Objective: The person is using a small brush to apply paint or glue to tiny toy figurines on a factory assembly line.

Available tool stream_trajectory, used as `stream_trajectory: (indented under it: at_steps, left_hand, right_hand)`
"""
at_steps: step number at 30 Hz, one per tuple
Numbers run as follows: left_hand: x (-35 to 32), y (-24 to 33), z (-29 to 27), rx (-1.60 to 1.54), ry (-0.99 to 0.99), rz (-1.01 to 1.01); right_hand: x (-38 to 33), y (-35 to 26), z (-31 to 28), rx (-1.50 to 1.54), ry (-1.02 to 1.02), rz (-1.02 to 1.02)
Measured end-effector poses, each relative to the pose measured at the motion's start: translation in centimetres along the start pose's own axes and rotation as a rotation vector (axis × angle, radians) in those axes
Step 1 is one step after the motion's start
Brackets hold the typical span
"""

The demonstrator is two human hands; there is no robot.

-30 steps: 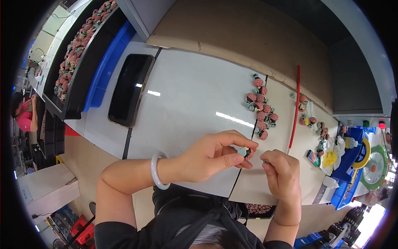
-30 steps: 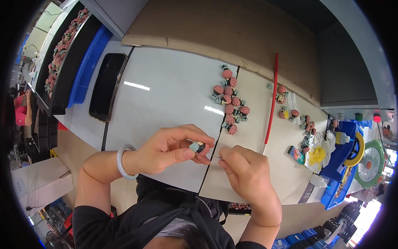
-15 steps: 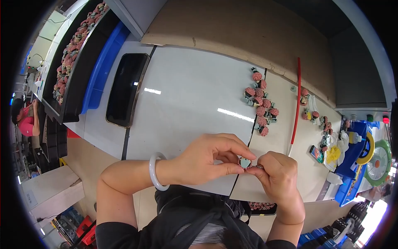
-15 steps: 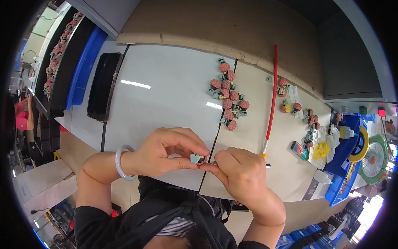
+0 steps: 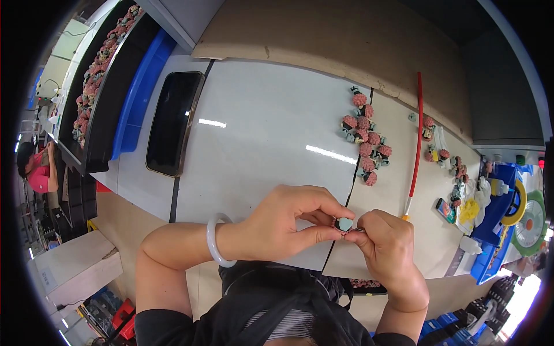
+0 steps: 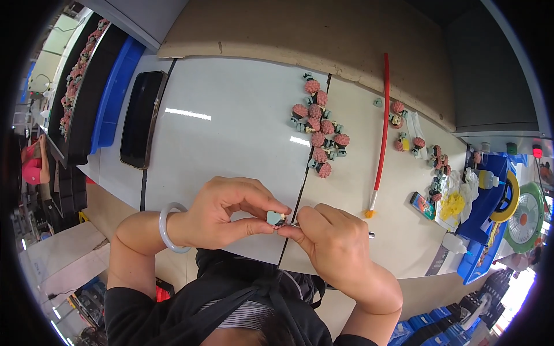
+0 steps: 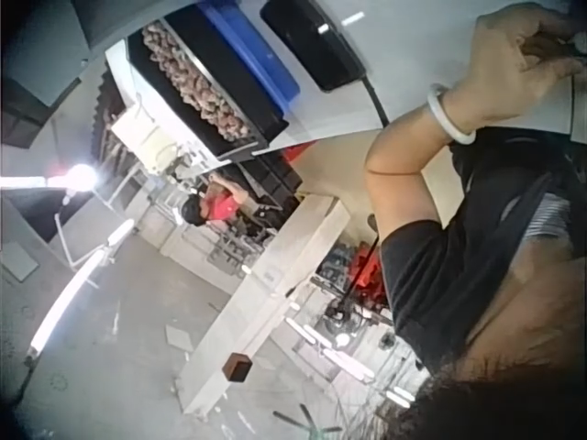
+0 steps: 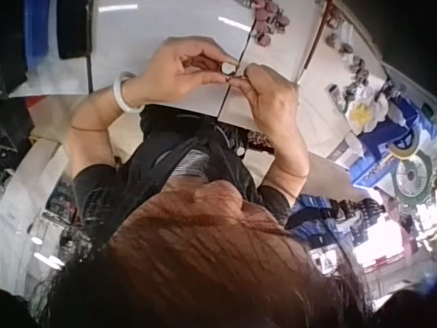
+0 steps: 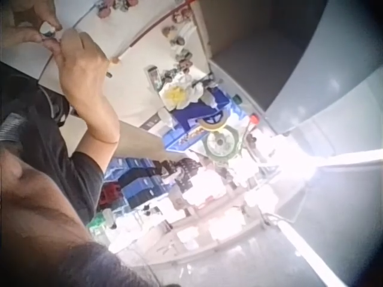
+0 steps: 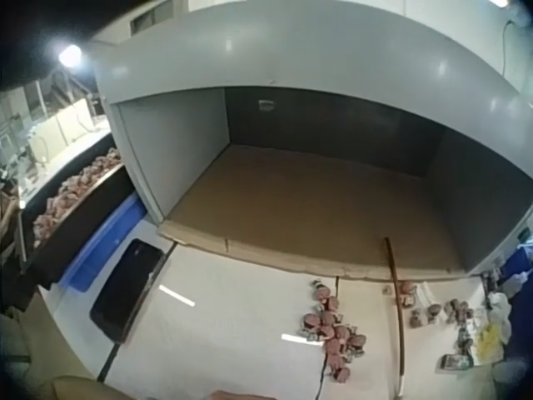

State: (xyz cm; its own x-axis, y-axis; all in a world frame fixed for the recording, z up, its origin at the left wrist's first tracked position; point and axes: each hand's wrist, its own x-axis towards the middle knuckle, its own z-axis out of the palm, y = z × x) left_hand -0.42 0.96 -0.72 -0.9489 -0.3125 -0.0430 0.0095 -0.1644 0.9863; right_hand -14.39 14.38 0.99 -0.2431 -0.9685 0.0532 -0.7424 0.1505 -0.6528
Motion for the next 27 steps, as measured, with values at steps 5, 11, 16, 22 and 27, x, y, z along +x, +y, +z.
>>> stream_trajectory:
  at_steps: [5, 11, 16, 22, 27]
  left_hand:
    - [0.12, -0.08, -0.02, 0.055, 0.008, 0.061]
    - [-0.08, 0.15, 0.05, 0.008, 0.036, -0.003]
    - [0.03, -0.22, -0.12, 0.135, 0.007, 0.119]
    - [-0.11, -0.17, 0.04, 0.049, 0.031, 0.023]
    - [-0.09, -0.08, -0.03, 0.088, 0.019, 0.060]
  right_hand:
    - [-0.05, 0.02, 0.02, 0.042, 0.012, 0.031]
    - [0.01, -0.03, -0.23, -0.043, -0.018, -0.040]
    - [-0.01, -0.11, 0.06, 0.085, -0.019, 0.083]
    - [-0.15, -0.02, -0.13, -0.095, -0.008, -0.046]
    - [-0.08, 0.28, 0.46, 0.008, 0.033, -0.001]
